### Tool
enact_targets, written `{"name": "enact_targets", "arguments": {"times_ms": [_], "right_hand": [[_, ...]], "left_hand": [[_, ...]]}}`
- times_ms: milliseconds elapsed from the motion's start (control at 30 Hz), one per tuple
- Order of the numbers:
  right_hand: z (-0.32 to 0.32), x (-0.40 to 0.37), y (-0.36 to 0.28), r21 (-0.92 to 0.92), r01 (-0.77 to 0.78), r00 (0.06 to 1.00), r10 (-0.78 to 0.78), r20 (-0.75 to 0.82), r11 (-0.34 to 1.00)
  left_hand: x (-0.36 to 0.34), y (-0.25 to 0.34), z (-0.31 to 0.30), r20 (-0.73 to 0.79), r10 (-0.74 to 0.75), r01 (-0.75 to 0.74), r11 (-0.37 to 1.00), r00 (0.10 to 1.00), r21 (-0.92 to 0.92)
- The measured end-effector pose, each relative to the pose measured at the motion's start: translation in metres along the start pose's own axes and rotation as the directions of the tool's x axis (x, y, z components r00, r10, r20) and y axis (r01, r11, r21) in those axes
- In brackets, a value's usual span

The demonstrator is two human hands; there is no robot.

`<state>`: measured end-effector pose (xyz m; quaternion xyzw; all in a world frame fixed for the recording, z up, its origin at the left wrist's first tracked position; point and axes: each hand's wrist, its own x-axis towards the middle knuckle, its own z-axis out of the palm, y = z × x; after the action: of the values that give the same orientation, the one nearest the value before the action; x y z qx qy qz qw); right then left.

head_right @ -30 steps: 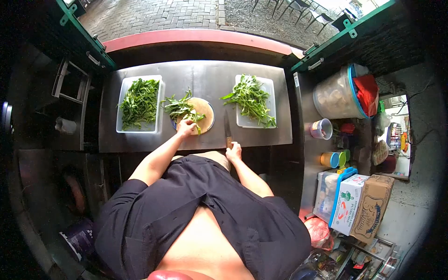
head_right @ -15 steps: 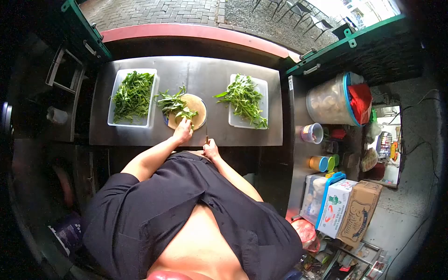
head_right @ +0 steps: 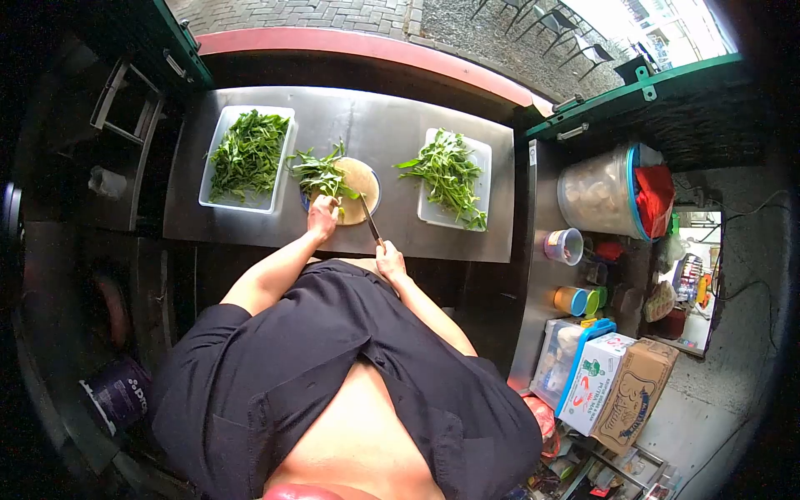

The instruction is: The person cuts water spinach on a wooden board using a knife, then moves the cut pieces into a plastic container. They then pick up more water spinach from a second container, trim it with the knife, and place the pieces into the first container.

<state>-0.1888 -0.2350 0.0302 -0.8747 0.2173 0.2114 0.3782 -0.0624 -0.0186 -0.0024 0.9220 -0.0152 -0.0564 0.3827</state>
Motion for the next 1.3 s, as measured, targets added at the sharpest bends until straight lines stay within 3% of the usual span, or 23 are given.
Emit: {"name": "enact_targets", "arguments": {"times_ms": [67, 167, 300, 467, 567, 633, 733, 800, 867, 1033, 1167, 1233, 1267, 1300], "right_hand": [[0.004, 0.002, -0.004, -0.013, 0.006, 1.0, -0.006, 0.007, 1.0], [0.009, 0.013, -0.018, -0.004, 0.041, 0.999, -0.041, 0.007, 0.999], [0.011, 0.039, -0.044, -0.001, 0.065, 0.998, -0.065, 0.009, 0.998], [0.008, 0.053, -0.057, 0.041, 0.148, 0.988, -0.145, -0.059, 0.988], [0.0, 0.043, -0.053, 0.045, 0.118, 0.986, -0.112, -0.121, 0.992], [-0.005, 0.033, -0.047, 0.107, 0.124, 0.975, -0.101, -0.198, 0.987], [-0.005, 0.026, -0.026, 0.119, 0.088, 0.974, -0.061, -0.22, 0.989], [-0.005, 0.019, -0.012, 0.13, 0.093, 0.971, -0.061, -0.231, 0.987], [-0.002, 0.013, 0.0, 0.149, 0.093, 0.969, -0.054, -0.241, 0.984], [-0.005, -0.008, -0.004, 0.127, -0.002, 0.98, 0.027, -0.195, 0.992], [0.001, -0.017, 0.0, 0.17, 0.017, 0.983, 0.014, -0.183, 0.985], [0.003, -0.021, -0.002, 0.162, -0.007, 0.986, 0.034, -0.166, 0.987], [0.002, -0.024, -0.005, 0.166, -0.015, 0.988, 0.039, -0.146, 0.986], [0.003, -0.025, -0.005, 0.164, -0.013, 0.989, 0.037, -0.145, 0.986]], "left_hand": [[-0.001, -0.004, -0.001, -0.024, -0.007, 0.006, 1.0, 1.0, -0.009], [0.002, -0.012, 0.001, -0.196, 0.022, -0.041, 0.995, 0.98, -0.09], [0.002, -0.006, -0.004, -0.191, -0.104, 0.056, 0.969, 0.976, -0.243], [0.003, 0.01, -0.014, -0.23, -0.164, 0.097, 0.956, 0.959, -0.276], [0.007, 0.018, -0.015, -0.256, -0.181, 0.069, 0.918, 0.95, -0.391], [0.012, 0.024, -0.017, -0.315, -0.052, -0.06, 0.94, 0.948, -0.336], [0.016, 0.048, -0.024, -0.313, -0.014, -0.128, 0.894, 0.95, -0.428], [0.018, 0.054, -0.017, -0.27, -0.012, -0.118, 0.88, 0.963, -0.461], [0.018, 0.056, -0.006, -0.174, -0.098, -0.029, 0.789, 0.98, -0.613], [0.022, -0.01, 0.052, 0.153, -0.396, 0.421, 0.793, 0.906, -0.441], [0.021, -0.04, 0.08, 0.193, -0.392, 0.437, 0.805, 0.9, -0.401], [0.019, -0.011, 0.059, -0.018, -0.254, 0.245, 0.948, 0.967, -0.203], [0.02, 0.0, 0.051, -0.019, -0.257, 0.248, 0.947, 0.966, -0.205], [0.022, 0.01, 0.046, 0.008, -0.262, 0.25, 0.91, 0.965, -0.331]]}}
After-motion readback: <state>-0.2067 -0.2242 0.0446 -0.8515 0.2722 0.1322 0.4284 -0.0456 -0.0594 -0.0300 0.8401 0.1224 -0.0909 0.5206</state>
